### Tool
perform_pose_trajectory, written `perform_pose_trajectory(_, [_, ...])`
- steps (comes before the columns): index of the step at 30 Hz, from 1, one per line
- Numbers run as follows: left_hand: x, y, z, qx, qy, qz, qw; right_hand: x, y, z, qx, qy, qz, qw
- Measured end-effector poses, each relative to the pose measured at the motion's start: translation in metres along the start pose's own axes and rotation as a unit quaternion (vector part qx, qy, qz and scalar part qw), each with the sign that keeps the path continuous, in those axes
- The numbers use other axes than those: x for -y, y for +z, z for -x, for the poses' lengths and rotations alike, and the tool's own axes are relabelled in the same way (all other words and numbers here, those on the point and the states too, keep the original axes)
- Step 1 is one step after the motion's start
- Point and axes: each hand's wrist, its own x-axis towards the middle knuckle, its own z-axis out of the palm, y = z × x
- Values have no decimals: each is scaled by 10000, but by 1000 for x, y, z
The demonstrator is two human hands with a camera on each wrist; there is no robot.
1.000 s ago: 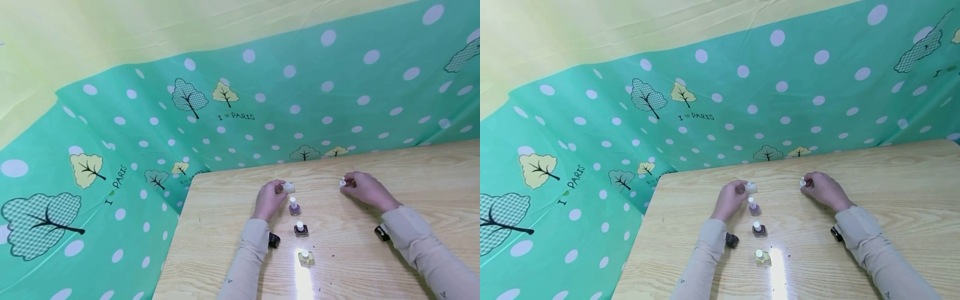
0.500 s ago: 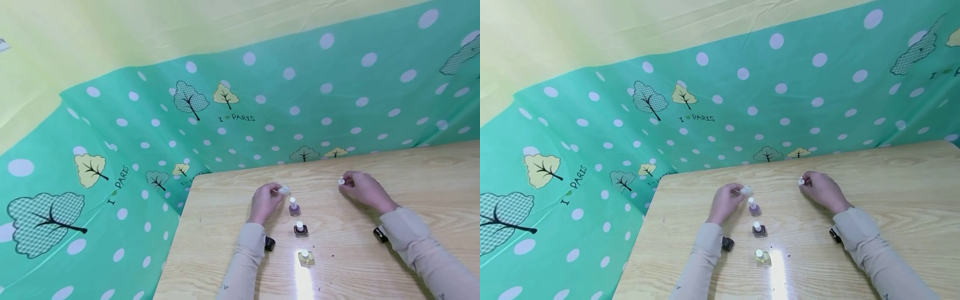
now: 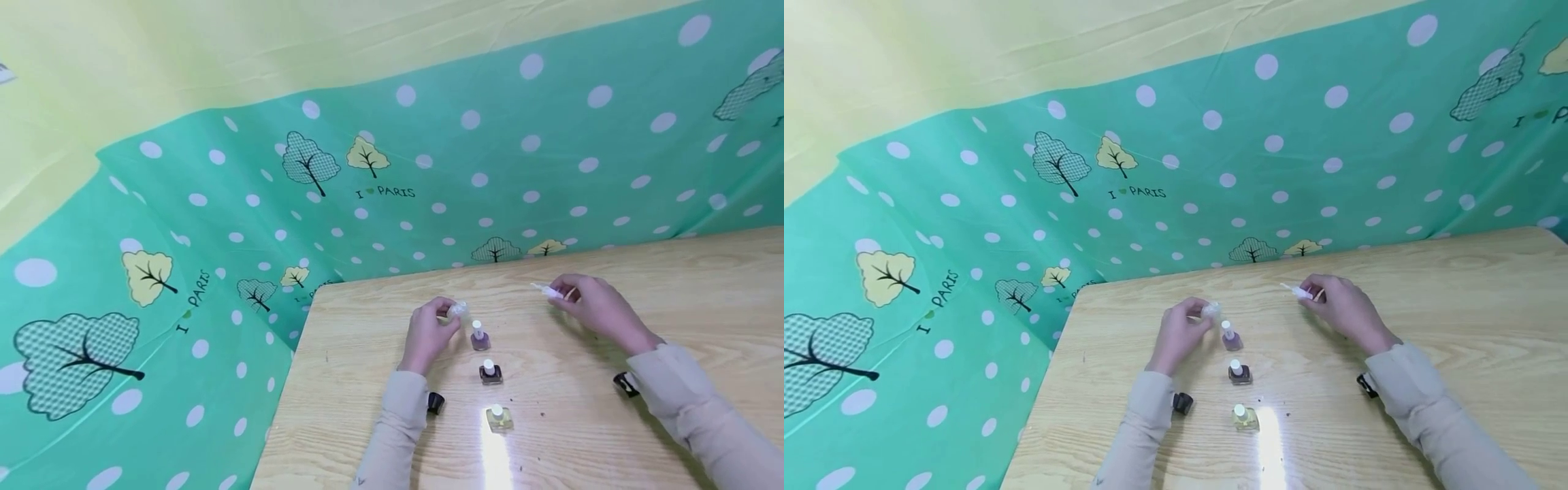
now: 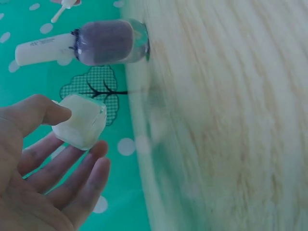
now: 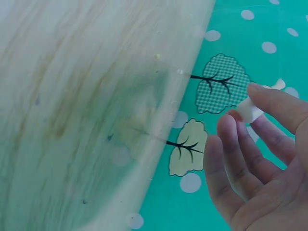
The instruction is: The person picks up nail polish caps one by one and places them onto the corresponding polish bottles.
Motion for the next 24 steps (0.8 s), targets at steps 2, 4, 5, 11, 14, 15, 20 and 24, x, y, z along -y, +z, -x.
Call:
perform_pose_trajectory(2, [-3, -3, 2, -35, 150, 100, 9998, 4, -1, 2, -114, -141, 10, 9998])
perform_pose_trajectory(4, [-5, -6, 4, -90, 298, 119, 9994, 8, 0, 3, -253, -335, 31, 9991])
perform_pose_trajectory(5, [-7, -7, 6, -114, 365, 108, 9992, 10, 0, 5, -310, -419, 26, 9986])
perform_pose_trajectory(11, [-15, -12, 13, -238, 699, -41, 9973, 23, 1, 12, -625, -917, 96, 9938])
perform_pose_trajectory(14, [-18, -16, 15, -296, 877, -110, 9956, 31, 2, 13, -657, -1083, 111, 9919])
perform_pose_trajectory(15, [-19, -17, 16, -326, 937, -143, 9950, 33, 2, 13, -664, -1127, 117, 9913])
perform_pose_trajectory(20, [-27, -22, 21, -436, 1152, -235, 9921, 45, 1, 16, -643, -1235, 157, 9901])
perform_pose_trajectory(24, [-32, -24, 25, -481, 1261, -297, 9904, 55, 0, 19, -655, -1335, 167, 9887])
